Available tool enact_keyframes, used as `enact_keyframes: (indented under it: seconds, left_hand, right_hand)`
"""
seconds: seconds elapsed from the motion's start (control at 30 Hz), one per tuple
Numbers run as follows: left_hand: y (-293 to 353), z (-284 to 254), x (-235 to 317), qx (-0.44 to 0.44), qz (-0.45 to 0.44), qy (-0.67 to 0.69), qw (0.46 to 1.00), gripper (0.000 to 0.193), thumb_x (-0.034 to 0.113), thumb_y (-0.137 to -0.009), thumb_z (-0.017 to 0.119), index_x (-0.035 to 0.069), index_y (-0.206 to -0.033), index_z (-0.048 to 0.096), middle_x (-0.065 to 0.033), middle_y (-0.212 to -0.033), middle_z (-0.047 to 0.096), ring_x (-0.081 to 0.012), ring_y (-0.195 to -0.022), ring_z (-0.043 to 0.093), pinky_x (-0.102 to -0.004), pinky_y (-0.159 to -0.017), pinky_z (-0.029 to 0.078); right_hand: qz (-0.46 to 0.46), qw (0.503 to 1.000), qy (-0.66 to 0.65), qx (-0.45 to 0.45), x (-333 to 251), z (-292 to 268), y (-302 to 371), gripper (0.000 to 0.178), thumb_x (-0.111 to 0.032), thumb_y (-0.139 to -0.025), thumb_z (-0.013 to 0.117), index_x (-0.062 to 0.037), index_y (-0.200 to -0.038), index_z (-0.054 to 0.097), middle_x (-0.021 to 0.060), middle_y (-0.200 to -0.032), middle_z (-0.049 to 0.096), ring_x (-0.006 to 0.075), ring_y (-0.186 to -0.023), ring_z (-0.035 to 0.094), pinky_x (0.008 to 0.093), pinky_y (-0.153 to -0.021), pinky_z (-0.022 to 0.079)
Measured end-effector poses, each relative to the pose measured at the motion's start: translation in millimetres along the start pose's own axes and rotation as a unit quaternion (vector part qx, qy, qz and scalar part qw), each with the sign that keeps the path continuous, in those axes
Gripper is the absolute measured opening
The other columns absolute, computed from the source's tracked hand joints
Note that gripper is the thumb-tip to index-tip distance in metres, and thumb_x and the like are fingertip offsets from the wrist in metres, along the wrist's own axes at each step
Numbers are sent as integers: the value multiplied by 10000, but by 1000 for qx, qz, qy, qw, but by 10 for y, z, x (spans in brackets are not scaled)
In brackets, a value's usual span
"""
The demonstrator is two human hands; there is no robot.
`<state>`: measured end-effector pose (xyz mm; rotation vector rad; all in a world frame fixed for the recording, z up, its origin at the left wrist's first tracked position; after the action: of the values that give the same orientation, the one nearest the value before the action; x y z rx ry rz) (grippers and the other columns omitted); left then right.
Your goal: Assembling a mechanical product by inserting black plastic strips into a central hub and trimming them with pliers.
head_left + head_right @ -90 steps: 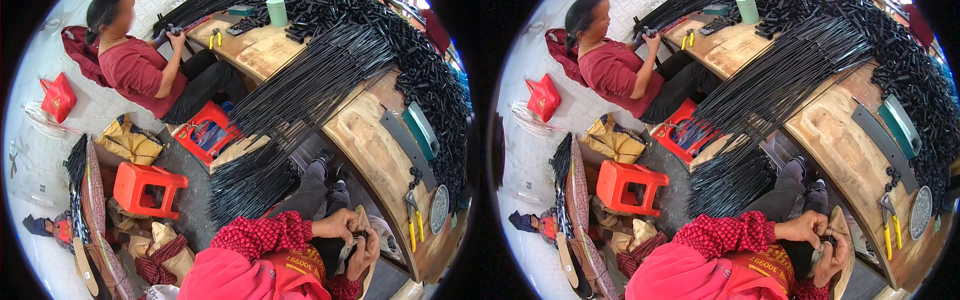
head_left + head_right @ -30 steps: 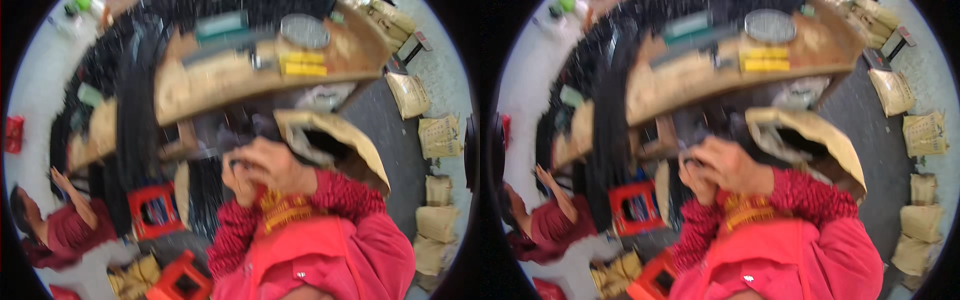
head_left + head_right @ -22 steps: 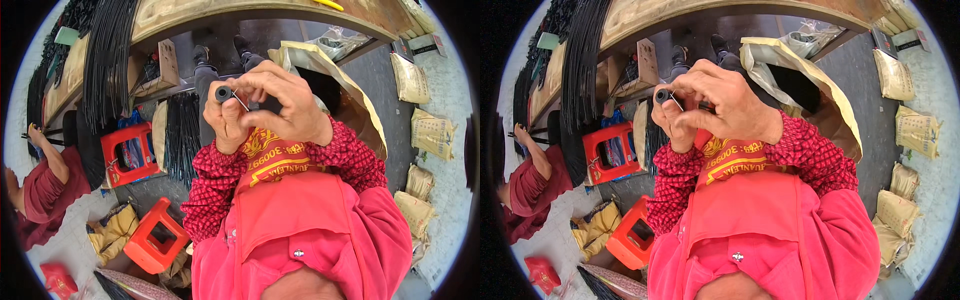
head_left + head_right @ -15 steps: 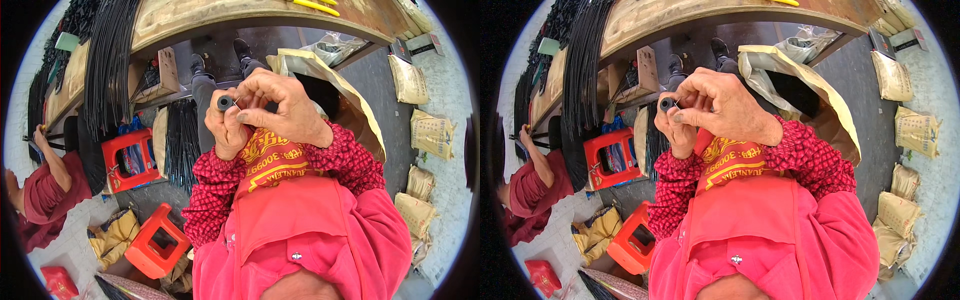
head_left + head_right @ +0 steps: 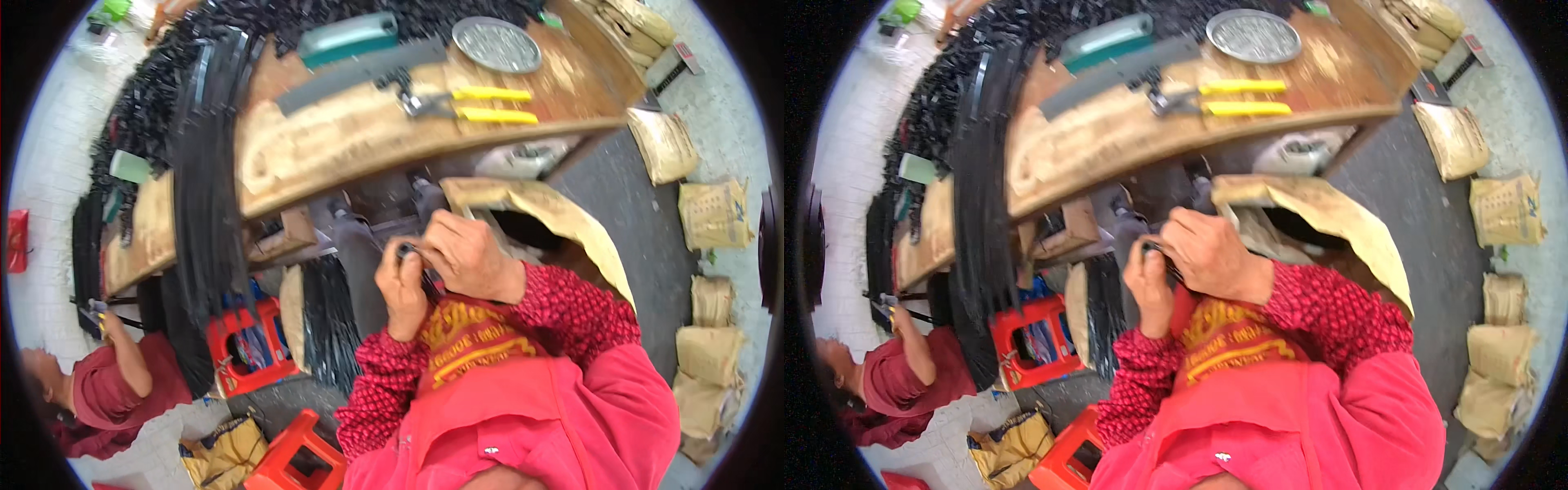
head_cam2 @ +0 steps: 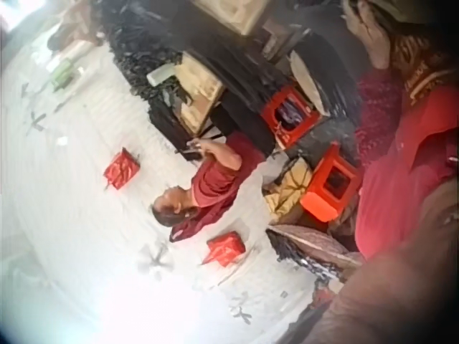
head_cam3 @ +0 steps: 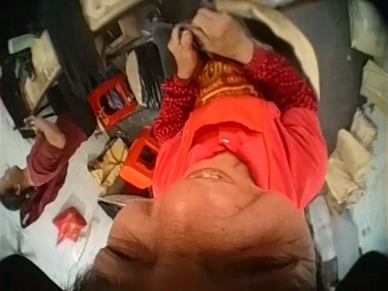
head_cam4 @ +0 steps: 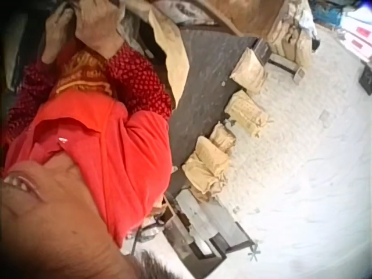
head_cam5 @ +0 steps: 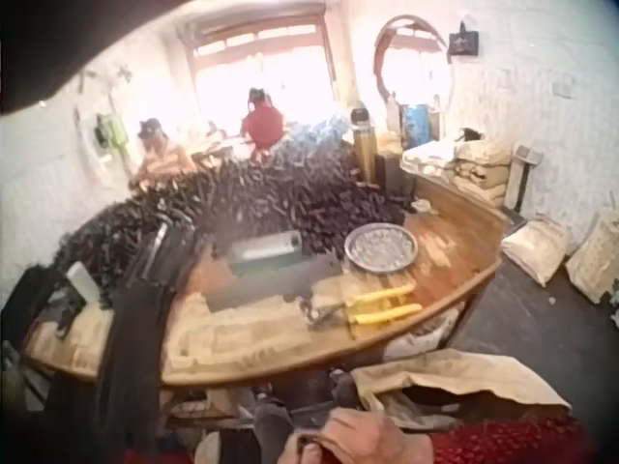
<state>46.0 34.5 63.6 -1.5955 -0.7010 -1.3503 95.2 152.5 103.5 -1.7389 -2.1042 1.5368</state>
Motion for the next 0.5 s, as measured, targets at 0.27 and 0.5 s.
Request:
enact_keyframes:
  seconds: [0.27, 0.5]
  left_hand:
    - [75, 108, -203, -42, -46, 112, 992, 203, 137, -940, 465, -3, -1035, 576, 22, -692, 489, -55, -603, 425, -224, -538, 338]
    - [210, -111, -345, 9, -34, 31, 999, 185, 178, -893, 535, 3, -856, 584, -49, -697, 538, -124, -613, 505, -264, -569, 401]
  right_hand:
    - [97, 991, -33, -82, 54, -529, -139, 194, -38, -725, 701, -36, -885, 592, 108, -774, 564, 285, -680, 589, 366, -591, 468]
    - [-7, 986, 157, 50, 383, -1047, -690, 353, 8, -683, 704, 8, -992, 535, 193, -976, 587, 371, -894, 554, 418, -773, 453]
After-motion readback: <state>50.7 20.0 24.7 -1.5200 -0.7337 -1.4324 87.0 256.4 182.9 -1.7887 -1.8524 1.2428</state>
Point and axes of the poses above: each hand's wrist, its own y-axis away from the middle knuckle, its own z-axis out of the palm, x = y × z, the point moved 3 cm from there along -y, towards the middle knuckle
